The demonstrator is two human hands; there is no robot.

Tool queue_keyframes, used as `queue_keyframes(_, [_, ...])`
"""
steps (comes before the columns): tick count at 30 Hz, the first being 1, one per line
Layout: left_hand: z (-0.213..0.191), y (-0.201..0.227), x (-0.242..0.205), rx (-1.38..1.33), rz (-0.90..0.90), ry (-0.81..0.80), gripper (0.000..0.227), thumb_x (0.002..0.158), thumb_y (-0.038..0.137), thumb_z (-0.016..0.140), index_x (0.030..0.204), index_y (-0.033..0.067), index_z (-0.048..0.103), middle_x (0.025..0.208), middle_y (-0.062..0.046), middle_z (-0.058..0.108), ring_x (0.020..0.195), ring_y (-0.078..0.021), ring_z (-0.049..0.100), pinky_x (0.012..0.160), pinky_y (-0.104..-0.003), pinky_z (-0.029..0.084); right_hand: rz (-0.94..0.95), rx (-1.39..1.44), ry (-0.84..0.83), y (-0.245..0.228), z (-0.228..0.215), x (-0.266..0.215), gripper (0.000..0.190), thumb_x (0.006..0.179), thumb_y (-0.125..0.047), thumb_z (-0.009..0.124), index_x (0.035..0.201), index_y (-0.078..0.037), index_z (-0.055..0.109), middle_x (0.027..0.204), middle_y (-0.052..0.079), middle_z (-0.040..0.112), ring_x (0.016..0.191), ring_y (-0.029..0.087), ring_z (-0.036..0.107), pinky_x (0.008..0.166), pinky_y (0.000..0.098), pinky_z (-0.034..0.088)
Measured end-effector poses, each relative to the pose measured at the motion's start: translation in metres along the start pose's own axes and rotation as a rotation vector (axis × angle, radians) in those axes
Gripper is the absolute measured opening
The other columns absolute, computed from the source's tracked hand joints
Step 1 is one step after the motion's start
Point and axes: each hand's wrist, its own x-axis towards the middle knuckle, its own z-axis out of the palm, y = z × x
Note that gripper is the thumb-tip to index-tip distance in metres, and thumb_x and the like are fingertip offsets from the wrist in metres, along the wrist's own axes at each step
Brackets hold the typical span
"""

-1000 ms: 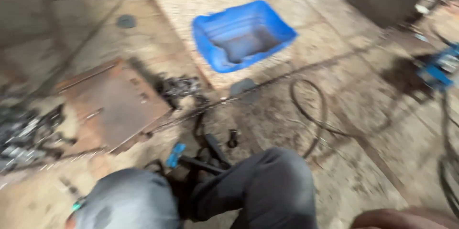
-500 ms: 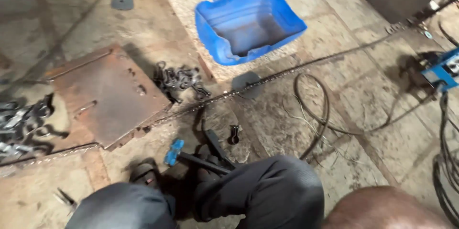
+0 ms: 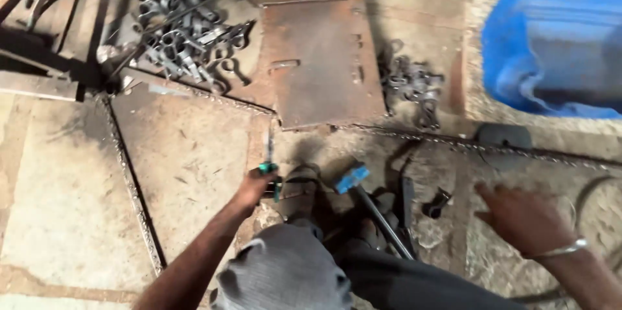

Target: The person welds small metal parts on a metal plate using a welding torch and pliers. They repeatedly position the parts, weld them, and then hammer the welds to flatten them.

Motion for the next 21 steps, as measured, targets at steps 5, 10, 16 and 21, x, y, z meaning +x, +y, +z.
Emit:
queue_keyframes(5, [0.041,0.039,0.003,0.172,-0.099,-0.190,0.031,0.099,0.028,0.064,0.118,0.0035,0.069,0.098,-0.008,0.075,0.078,-0.0183,0.071,0.070,-0.035,0.061,-0.169,0.176,-0.240,0.013,0.094,0.114,0.058,0.095,-0.052,0.059,0.147,-0.031,0.045,0.130,0.004,0.068,0.108,0.026,0.072,0.089,0.0415,0.061])
queue_keyframes(10, [0.071,0.058,0.008,0.172,-0.246,-0.328,0.028,0.096,0.026,0.063,0.116,0.0057,0.067,0.097,-0.004,0.077,0.080,-0.0150,0.074,0.067,-0.033,0.057,-0.132,0.007,-0.128,0.019,0.080,0.242,0.050,0.097,-0.054,0.059,0.134,-0.020,0.059,0.120,0.012,0.074,0.107,0.032,0.072,0.086,0.0480,0.060])
queue_keyframes(16, [0.079,0.014,0.038,0.076,-0.159,-0.363,0.035,0.095,0.020,0.070,0.125,0.0030,0.065,0.097,-0.003,0.068,0.084,-0.0146,0.064,0.075,-0.033,0.053,0.086,0.321,0.542,0.004,-0.007,0.351,0.055,0.087,-0.027,0.066,0.133,-0.005,0.049,0.119,0.025,0.061,0.097,0.043,0.067,0.072,0.0543,0.057])
queue_keyframes(21, [0.072,0.000,0.031,0.066,-0.100,-0.321,0.041,0.090,0.017,0.071,0.129,0.0065,0.063,0.108,-0.004,0.071,0.097,-0.0146,0.065,0.088,-0.032,0.053,0.265,0.374,0.481,-0.002,0.052,0.419,0.039,0.096,-0.020,0.066,0.131,-0.007,0.055,0.111,0.024,0.069,0.096,0.044,0.070,0.077,0.0557,0.056])
